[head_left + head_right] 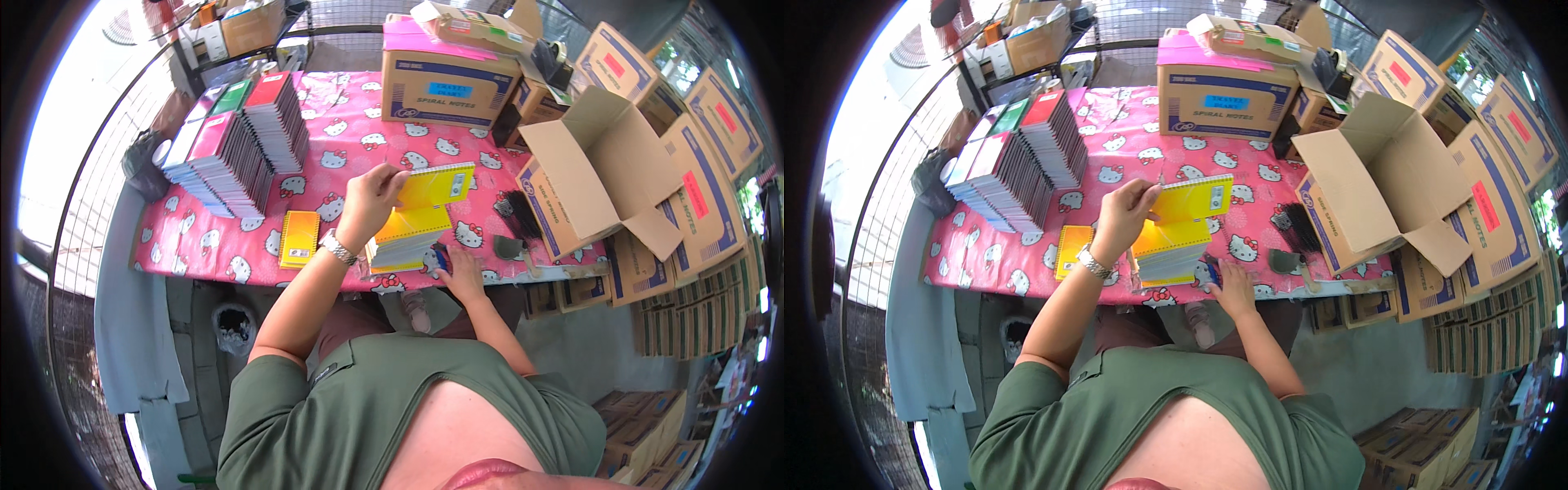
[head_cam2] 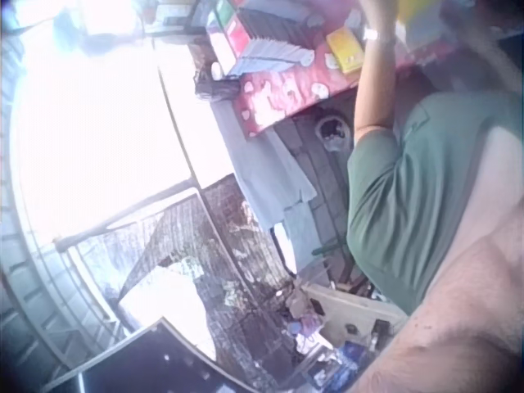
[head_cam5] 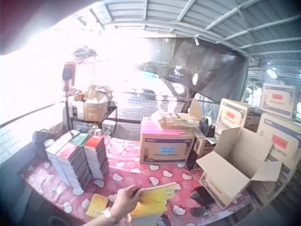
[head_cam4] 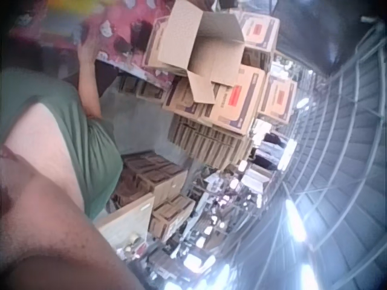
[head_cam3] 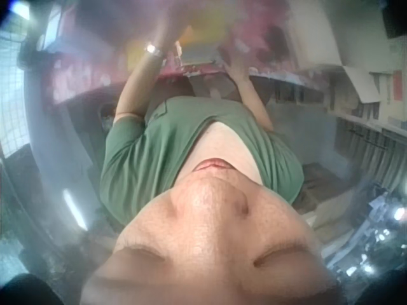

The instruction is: The person assembles notebooks by sliding wire spirals through the punched holes of paper stacks and then crimps the ends of the wires using a pair of pliers.

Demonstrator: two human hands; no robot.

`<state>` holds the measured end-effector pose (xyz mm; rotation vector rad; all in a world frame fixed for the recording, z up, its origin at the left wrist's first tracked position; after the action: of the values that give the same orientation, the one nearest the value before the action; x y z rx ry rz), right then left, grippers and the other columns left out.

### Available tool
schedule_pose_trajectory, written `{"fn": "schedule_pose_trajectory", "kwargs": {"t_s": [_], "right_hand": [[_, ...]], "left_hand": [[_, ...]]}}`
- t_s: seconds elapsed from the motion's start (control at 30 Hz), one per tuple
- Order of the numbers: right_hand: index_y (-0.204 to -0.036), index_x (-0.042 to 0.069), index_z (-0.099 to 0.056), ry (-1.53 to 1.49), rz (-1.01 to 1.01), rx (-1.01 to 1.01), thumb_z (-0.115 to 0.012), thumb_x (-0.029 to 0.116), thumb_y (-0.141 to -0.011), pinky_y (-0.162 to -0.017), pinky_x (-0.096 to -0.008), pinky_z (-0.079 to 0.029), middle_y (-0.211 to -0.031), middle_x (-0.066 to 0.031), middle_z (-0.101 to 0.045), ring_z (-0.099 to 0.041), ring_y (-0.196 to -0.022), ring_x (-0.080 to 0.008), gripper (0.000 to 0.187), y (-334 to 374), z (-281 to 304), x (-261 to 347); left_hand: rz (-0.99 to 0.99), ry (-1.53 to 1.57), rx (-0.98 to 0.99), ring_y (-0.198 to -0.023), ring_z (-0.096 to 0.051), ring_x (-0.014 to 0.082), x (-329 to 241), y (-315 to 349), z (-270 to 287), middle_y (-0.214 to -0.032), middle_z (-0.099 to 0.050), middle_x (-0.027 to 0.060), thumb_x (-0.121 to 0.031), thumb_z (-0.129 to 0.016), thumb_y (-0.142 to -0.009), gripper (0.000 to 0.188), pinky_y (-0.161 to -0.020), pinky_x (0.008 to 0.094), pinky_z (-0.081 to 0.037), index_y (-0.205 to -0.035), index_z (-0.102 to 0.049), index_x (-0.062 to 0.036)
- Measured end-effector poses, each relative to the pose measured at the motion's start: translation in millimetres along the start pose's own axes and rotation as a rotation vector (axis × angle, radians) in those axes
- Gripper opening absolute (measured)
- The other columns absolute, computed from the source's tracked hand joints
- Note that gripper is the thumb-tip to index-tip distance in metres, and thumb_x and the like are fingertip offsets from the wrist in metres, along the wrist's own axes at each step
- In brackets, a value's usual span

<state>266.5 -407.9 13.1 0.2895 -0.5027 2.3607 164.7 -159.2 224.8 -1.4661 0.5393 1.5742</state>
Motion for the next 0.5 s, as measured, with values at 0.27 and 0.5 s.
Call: {"fn": "schedule_pose_trajectory", "kwargs": {"t_s": [0.27, 0.5], "right_hand": [[-0.128, -0.001, -0.060, -0.955, -0.311, -0.417, -0.075, 0.020, -0.080, -0.087, -0.0312, -0.049, -0.109, -0.0090, -0.060, -0.058, -0.098, -0.0181, 0.054, -27, 62, 15], [-0.125, -0.004, -0.061, -0.449, 0.351, -0.298, -0.075, 0.018, -0.075, -0.096, -0.0406, -0.048, -0.120, -0.0161, -0.061, -0.059, -0.109, -0.0308, 0.056, -53, 178, 155]], "left_hand": [[-0.096, 0.015, 0.024, -0.072, -0.063, 0.0059, 10, 8, -2, -0.080, -0.067, 0.0044, -0.005, -0.067, -0.093, 0.017, -0.065, 0.0226, -0.056, -0.106, -0.064, 0.0055], [-0.142, 0.033, -0.059, -0.070, -0.070, 0.0124, 14, 15, -11, -0.081, -0.071, 0.0101, -0.003, -0.067, -0.089, 0.015, -0.063, 0.0261, -0.057, -0.102, -0.068, 0.0046]]}}
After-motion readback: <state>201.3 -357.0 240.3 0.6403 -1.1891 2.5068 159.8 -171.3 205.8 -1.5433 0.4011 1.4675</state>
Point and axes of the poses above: each hand's wrist, its own y-axis away from the middle knuckle, its own z-axis out of the back of the hand, x = y × z, the point moved 2 cm from there along -y, towards the middle knuckle
